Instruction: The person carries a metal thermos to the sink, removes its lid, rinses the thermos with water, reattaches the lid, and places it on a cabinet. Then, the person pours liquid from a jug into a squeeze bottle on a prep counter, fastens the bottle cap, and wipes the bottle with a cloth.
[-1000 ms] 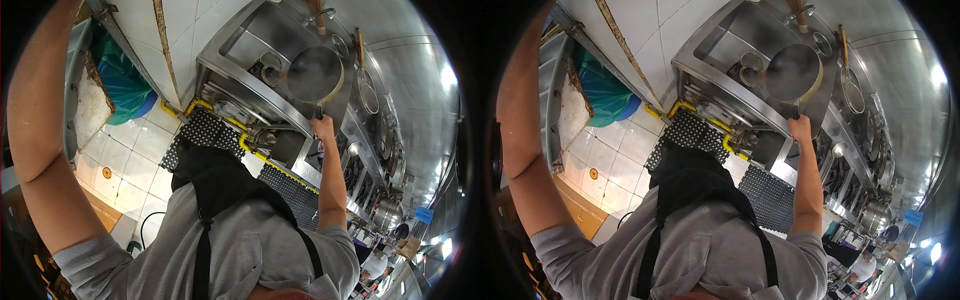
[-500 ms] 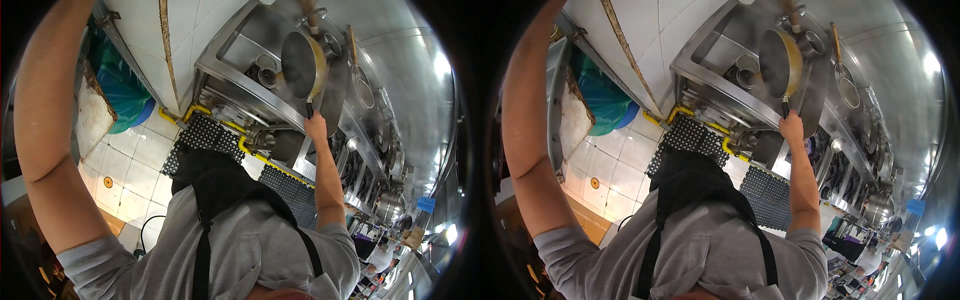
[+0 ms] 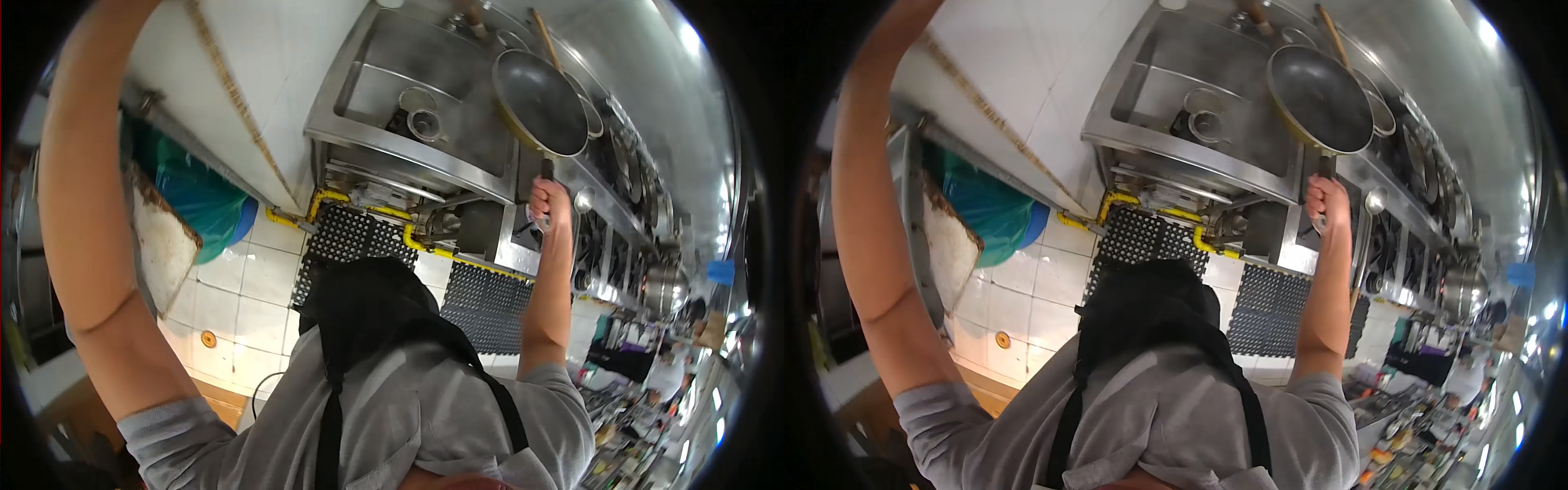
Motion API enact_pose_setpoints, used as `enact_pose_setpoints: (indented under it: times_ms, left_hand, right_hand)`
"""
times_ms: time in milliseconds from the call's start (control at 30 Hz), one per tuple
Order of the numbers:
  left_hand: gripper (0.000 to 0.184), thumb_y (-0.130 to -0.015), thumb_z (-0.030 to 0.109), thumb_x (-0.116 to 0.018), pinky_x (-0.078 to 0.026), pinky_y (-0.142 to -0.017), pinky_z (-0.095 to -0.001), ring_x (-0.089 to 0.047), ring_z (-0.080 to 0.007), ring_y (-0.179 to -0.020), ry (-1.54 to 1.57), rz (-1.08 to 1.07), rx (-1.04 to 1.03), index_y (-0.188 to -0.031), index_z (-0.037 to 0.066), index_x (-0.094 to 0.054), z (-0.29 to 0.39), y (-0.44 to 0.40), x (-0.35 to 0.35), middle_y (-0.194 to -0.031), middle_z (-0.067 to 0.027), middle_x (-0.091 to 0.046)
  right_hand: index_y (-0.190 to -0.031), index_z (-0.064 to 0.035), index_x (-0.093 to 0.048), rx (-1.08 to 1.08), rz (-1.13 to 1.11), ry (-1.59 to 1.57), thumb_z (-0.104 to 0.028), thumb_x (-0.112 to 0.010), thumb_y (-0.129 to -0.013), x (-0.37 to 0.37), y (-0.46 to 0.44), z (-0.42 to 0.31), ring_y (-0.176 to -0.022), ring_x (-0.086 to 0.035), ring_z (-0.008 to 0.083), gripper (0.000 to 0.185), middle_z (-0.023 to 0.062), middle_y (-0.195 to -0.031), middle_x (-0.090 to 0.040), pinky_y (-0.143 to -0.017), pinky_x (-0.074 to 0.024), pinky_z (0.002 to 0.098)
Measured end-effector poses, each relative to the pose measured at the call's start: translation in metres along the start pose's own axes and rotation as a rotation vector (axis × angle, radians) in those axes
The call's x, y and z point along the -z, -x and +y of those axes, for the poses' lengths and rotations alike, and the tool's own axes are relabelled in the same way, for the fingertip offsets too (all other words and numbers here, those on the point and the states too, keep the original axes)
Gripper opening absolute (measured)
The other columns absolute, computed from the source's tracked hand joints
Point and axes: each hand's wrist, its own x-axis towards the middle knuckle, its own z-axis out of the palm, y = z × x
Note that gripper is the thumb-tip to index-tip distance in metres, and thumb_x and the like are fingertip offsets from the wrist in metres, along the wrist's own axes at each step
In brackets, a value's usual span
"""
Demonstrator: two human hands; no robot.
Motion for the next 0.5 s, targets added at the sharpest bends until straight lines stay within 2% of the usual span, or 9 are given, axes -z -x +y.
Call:
enact_pose_setpoints:
  times_ms: [33,67,100,133,167,200,300,433,500]
  left_hand:
    - [0.030,-0.089,0.020,-0.062,-0.051,-0.085,-0.0307,-0.066,-0.0245,-0.102,0.017,-0.186,-0.069,-0.115,0.004,-0.061,-0.008,0.003,0.018,-0.105,-0.0114,-0.068]
    - [0.030,-0.089,0.020,-0.062,-0.051,-0.085,-0.0307,-0.066,-0.0245,-0.102,0.046,-0.181,-0.093,-0.115,0.004,-0.061,-0.029,-0.004,0.014,-0.105,-0.0114,-0.068]
    - [0.015,-0.085,0.020,-0.062,-0.044,-0.075,-0.0338,-0.058,-0.0231,-0.080,-0.026,-0.037,-0.344,-0.090,0.006,-0.063,-0.050,-0.017,0.006,-0.084,-0.0090,-0.064]
    - [0.019,-0.081,0.020,-0.061,-0.037,-0.065,-0.0368,-0.051,-0.0218,-0.059,-0.086,0.127,-0.593,-0.066,0.009,-0.064,-0.061,-0.028,-0.012,-0.063,-0.0067,-0.060]
    - [0.019,-0.082,0.017,-0.063,-0.036,-0.060,-0.0377,-0.049,-0.0230,-0.055,-0.167,0.240,-0.637,-0.065,0.008,-0.062,-0.048,-0.029,-0.010,-0.062,-0.0059,-0.058]
    - [0.021,-0.086,0.019,-0.063,-0.037,-0.061,-0.0388,-0.051,-0.0229,-0.056,-0.212,0.159,-0.521,-0.068,0.009,-0.064,-0.044,-0.023,-0.003,-0.066,-0.0053,-0.061]
    - [0.027,-0.092,0.030,-0.062,-0.041,-0.065,-0.0417,-0.058,-0.0207,-0.065,-0.426,-0.012,-0.466,-0.081,0.008,-0.071,-0.026,-0.025,0.016,-0.071,-0.0030,-0.065]
    - [0.019,-0.087,0.021,-0.071,-0.050,-0.066,-0.0279,-0.064,-0.0151,-0.069,-0.439,0.118,-0.451,-0.088,0.002,-0.073,-0.101,-0.017,0.017,-0.085,-0.0046,-0.071]
    - [0.017,-0.085,0.018,-0.074,-0.053,-0.066,-0.0253,-0.066,-0.0154,-0.070,-0.483,0.095,-0.362,-0.086,0.000,-0.073,-0.093,-0.007,0.019,-0.086,-0.0072,-0.073]
  right_hand:
    - [-0.084,-0.0071,-0.052,0.022,0.018,-0.095,-0.007,-0.057,-0.087,0.007,0.018,-0.007,-0.034,-0.033,0.0072,0.005,-0.0036,-0.054,-0.038,-0.030,-0.0257,0.0242]
    - [-0.085,-0.0078,-0.052,0.050,-0.011,-0.163,-0.007,-0.056,-0.088,0.021,0.033,-0.013,-0.034,-0.033,0.0074,0.005,-0.0035,-0.054,-0.039,-0.029,-0.0257,0.0243]
    - [-0.086,-0.0076,-0.052,0.097,-0.032,-0.220,-0.007,-0.055,-0.089,0.045,0.043,-0.015,-0.034,-0.033,0.0074,0.004,-0.0035,-0.054,-0.038,-0.029,-0.0256,0.0244]
    - [-0.087,-0.0073,-0.052,0.151,-0.040,-0.284,-0.007,-0.055,-0.090,0.067,0.055,-0.012,-0.034,-0.033,0.0073,0.004,-0.0036,-0.054,-0.038,-0.029,-0.0254,0.0245]
    - [-0.087,-0.0071,-0.052,0.195,0.038,-0.258,-0.008,-0.055,-0.090,0.079,0.072,-0.013,-0.034,-0.033,0.0075,0.004,-0.0035,-0.054,-0.038,-0.029,-0.0255,0.0244]
    - [-0.088,-0.0068,-0.052,0.238,0.129,-0.227,-0.008,-0.055,-0.090,0.089,0.088,-0.018,-0.034,-0.033,0.0076,0.004,-0.0034,-0.054,-0.038,-0.029,-0.0256,0.0243]
    - [-0.086,-0.0070,-0.050,0.230,0.371,-0.157,-0.006,-0.055,-0.087,0.129,0.115,-0.012,-0.033,-0.033,0.0089,0.005,-0.0015,-0.053,-0.039,-0.030,-0.0263,0.0256]
    - [-0.080,-0.0068,-0.048,0.122,0.535,-0.059,-0.003,-0.058,-0.080,0.193,0.111,0.037,-0.033,-0.036,0.0104,0.011,0.0004,-0.051,-0.040,-0.029,-0.0283,0.0279]
    - [-0.077,-0.0063,-0.048,0.003,0.548,-0.076,-0.003,-0.059,-0.078,0.215,0.105,0.068,-0.033,-0.036,0.0107,0.012,0.0004,-0.051,-0.041,-0.030,-0.0292,0.0278]
